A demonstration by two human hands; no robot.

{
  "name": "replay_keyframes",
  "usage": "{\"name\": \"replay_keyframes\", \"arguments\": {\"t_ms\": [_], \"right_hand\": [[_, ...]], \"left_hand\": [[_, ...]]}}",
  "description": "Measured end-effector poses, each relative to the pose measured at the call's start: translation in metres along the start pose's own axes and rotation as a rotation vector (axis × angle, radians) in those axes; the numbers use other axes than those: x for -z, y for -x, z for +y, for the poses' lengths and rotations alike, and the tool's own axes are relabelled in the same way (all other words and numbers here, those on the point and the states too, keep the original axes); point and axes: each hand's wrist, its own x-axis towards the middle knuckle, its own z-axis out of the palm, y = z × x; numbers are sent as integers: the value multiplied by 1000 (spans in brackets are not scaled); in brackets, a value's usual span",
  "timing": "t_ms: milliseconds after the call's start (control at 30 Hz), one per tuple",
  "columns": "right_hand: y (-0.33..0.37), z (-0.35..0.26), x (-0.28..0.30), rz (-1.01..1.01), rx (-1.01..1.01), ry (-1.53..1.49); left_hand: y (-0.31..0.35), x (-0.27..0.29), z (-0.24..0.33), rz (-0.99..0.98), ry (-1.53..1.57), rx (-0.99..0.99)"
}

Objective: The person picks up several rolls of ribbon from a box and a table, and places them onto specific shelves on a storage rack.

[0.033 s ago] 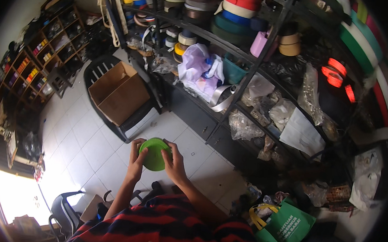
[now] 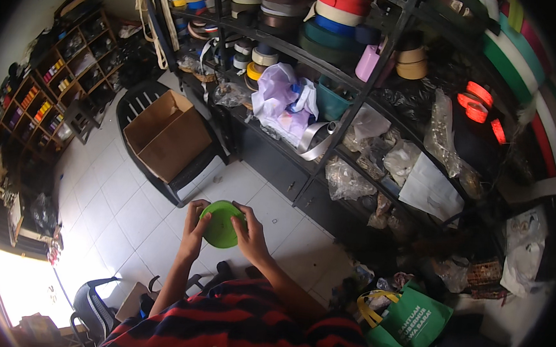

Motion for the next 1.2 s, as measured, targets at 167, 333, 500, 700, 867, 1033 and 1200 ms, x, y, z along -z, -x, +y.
{"name": "replay_keyframes", "arguments": {"t_ms": [167, 333, 500, 700, 867, 1033, 1200], "right_hand": [[-2, -4, -11, -72, 130, 130], [-12, -22, -53, -137, 335, 261], [-16, -46, -58, -313, 238, 457], [-16, -46, -49, -67, 188, 513], [-20, -44, -27, 237, 36, 290], [-37, -26, -1, 397, -49, 63], [-77, -10, 22, 387, 12, -3]], "left_hand": [[-8, 13, 27, -113, -176, -55], [-2, 41, 23, 54, 23, -1], [-18, 55, 19, 10, 246, 120], [-48, 47, 23, -243, 370, 196], [-77, 28, 11, -530, 394, 221], [-100, 3, 16, -653, 32, -38], [-142, -15, 31, -672, -60, 26]]}}
